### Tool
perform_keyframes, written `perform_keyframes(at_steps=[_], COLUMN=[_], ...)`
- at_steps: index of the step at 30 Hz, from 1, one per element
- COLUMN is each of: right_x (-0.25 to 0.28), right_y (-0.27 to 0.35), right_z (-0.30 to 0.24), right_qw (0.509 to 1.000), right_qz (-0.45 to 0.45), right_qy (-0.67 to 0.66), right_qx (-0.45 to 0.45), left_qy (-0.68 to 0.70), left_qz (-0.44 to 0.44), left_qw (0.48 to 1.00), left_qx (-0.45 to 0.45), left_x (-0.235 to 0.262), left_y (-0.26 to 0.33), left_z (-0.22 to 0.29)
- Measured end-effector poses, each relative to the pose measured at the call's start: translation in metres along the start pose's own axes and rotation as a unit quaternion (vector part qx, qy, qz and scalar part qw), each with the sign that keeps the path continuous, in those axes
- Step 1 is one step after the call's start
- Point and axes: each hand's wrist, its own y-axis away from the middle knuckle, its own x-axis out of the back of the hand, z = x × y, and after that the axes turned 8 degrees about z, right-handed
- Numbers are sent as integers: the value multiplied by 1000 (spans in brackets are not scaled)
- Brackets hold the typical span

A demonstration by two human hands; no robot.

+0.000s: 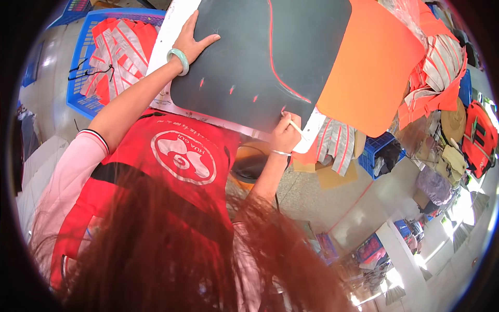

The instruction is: Marking outlines on red fabric using a template and chalk.

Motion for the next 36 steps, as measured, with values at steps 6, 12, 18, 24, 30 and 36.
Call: perform_keyframes(at_steps=[6, 12, 18, 24, 30, 36], right_x=[8, -26, -39, -38, -37, -46], right_y=[-2, 22, 22, 12, 10, 22], right_z=[2, -25, -29, -40, -36, -56], right_qw=[967, 971, 989, 980, 990, 970], right_qz=[47, -23, -44, -14, -52, -57], right_qy=[-221, -232, -133, -84, -88, -231], right_qx=[-120, -56, 37, 179, 94, -40], left_qy=[3, 1, -2, -2, -9, -27], left_qz=[-1, -6, -2, -11, -17, -13], left_qw=[1000, 1000, 1000, 1000, 999, 999], left_qx=[10, 19, 11, 22, 32, 33], left_x=[1, 1, -2, -1, 1, -1], left_y=[2, 0, -2, -1, -1, -2], left_z=[3, 3, 0, 3, 4, 0])
